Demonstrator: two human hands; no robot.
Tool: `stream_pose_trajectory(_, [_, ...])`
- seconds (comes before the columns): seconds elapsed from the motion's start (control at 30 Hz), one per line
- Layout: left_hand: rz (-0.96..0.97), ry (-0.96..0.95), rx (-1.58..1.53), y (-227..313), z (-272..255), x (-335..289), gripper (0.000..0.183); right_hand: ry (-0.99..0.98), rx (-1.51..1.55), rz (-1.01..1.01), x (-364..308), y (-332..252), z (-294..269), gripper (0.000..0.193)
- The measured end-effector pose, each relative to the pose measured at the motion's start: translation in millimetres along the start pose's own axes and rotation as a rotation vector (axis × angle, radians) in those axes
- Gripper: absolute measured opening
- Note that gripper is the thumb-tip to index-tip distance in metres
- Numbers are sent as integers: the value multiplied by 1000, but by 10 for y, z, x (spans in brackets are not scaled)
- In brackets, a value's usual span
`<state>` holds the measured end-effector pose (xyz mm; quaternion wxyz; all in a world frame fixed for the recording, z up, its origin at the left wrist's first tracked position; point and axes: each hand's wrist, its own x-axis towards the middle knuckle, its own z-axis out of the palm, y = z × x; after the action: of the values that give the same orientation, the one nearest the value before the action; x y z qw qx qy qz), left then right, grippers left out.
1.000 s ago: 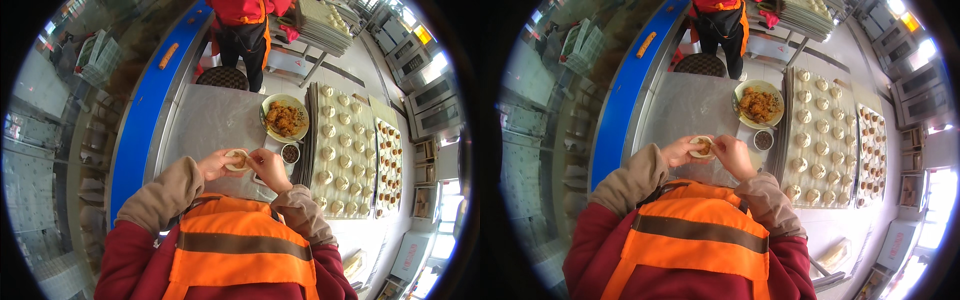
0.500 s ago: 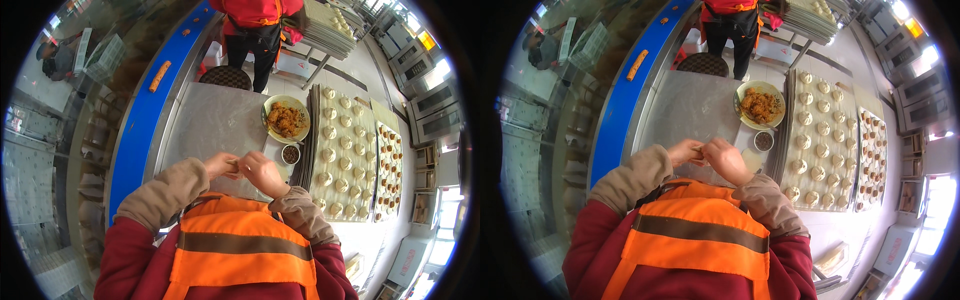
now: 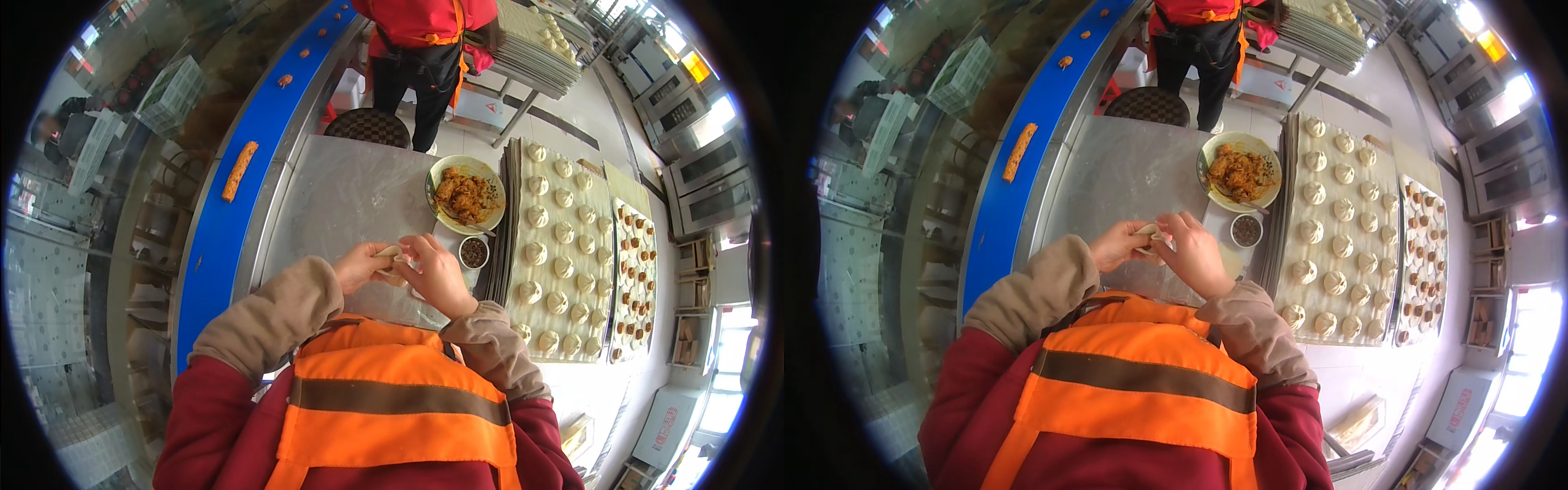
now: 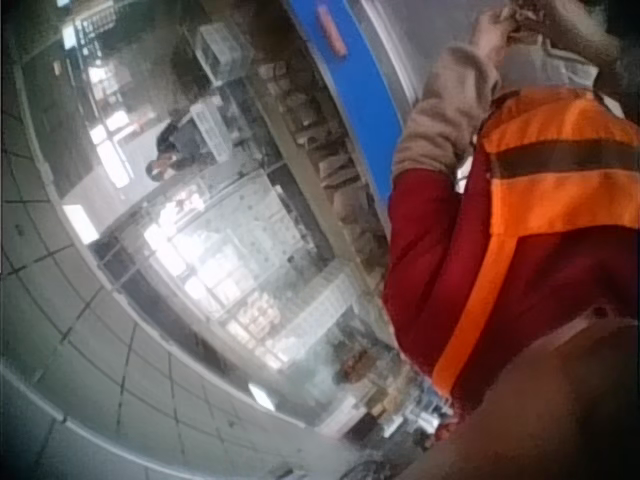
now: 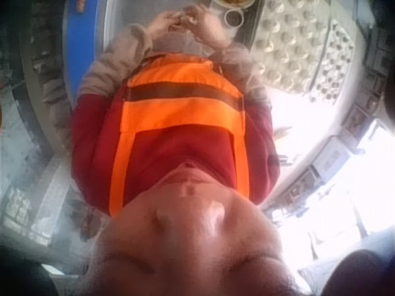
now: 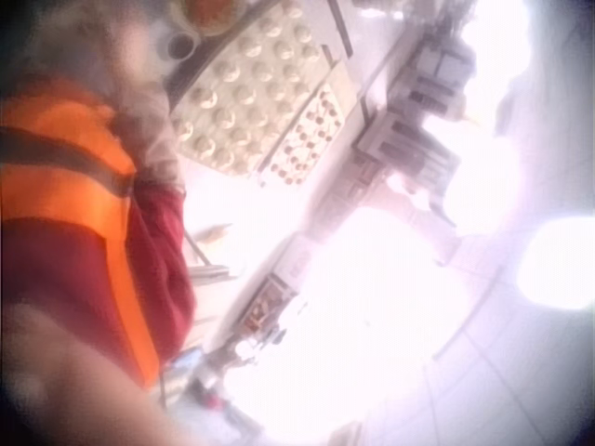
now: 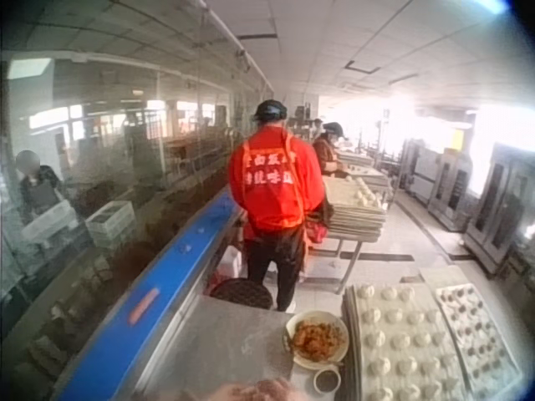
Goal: The person places filling onto dough discs, folds and pleats them into dumplings, and arranges the finished dumplings on a tray. The person also moves dough discs from a conveyor belt to a tray and continues the assembly process.
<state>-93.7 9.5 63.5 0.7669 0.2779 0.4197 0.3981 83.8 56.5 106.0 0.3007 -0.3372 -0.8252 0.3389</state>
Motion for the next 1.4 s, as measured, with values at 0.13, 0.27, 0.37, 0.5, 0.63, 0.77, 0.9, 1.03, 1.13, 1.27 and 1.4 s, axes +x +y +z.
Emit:
stream_pose_trajectory(0.13, [-86, -8, 80, -1, -35, -22, 27, -190, -161, -149, 6, 20, 8, 11])
stream_pose_trajectory(0.27, [-127, 47, 223, 85, 10, -63, 28, -234, -125, -184, 36, 25, 24, 13])
stream_pose_trajectory(0.37, [-95, 49, 177, 192, 30, -58, 29, -255, -21, 21, 107, 10, -2, 11])
stream_pose_trajectory(0.5, [-64, 59, 179, 289, 12, -42, 33, -233, -266, -14, 119, -109, -8, 14])
stream_pose_trajectory(0.63, [-89, -32, 276, 424, -50, -12, 37, 39, -210, -129, 175, -242, -32, 16])
stream_pose_trajectory(0.77, [-10, -157, 44, 595, -71, 2, 43, 23, -101, 96, 275, -310, -173, 17])
stream_pose_trajectory(0.9, [281, 10, -688, 290, 373, 49, 55, 236, -138, 88, 224, -453, -176, 11])
stream_pose_trajectory(1.03, [369, 375, -728, 129, 560, 134, 52, 149, -209, -37, 171, -532, -122, 11])
stream_pose_trajectory(1.13, [370, 449, -585, 158, 527, 166, 53, 242, -23, 97, 227, -480, -123, 13])
stream_pose_trajectory(1.27, [358, 517, -583, 210, 501, 185, 55, 128, -29, 123, 251, -434, -126, 12])
stream_pose_trajectory(1.4, [279, 534, -573, 215, 476, 181, 56, 39, -258, -273, 216, -442, -117, 16])
